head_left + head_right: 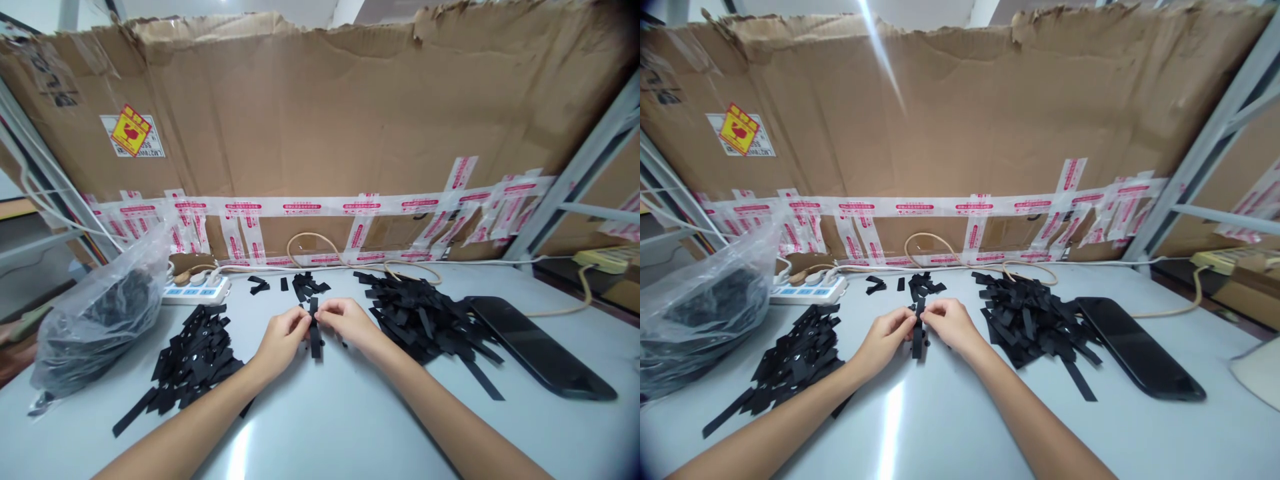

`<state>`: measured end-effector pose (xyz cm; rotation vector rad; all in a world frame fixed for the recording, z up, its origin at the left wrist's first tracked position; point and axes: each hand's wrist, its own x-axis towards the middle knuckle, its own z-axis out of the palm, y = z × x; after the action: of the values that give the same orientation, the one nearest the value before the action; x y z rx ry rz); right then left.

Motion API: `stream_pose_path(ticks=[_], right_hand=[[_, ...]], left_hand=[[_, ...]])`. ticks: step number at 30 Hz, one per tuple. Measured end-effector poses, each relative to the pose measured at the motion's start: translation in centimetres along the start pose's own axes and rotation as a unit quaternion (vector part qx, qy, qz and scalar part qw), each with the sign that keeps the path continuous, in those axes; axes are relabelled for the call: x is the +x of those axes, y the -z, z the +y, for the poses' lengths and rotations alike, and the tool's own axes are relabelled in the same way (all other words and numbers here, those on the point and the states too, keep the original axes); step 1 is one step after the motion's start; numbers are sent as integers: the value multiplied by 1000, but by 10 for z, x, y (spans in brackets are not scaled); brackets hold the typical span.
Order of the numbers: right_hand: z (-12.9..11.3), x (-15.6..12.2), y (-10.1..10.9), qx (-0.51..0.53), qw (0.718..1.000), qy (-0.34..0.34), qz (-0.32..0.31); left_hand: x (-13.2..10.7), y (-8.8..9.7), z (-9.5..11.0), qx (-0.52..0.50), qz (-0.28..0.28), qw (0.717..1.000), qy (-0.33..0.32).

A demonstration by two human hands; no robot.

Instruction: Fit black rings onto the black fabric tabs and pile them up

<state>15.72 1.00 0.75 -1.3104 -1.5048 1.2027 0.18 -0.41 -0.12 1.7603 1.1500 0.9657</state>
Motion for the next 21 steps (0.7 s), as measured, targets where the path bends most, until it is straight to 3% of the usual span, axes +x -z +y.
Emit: stream_pose_path(ticks=[8,11,14,16,21], right_hand=[[0,5,8,25,998,29,46],[-2,7,23,-14,995,45,90],[-14,1,46,-100,978,80,163],[-25,-7,64,-167,960,82,209],[-43,-25,106,-341,898,13,279]], left_hand=[[-1,-2,1,4,14,1000,16],[1,3,5,38,33,999,8],[7,16,6,135,77,988,-13],[14,30,4,238,103,966,-19],[32,59,-11,474,151,868,14]])
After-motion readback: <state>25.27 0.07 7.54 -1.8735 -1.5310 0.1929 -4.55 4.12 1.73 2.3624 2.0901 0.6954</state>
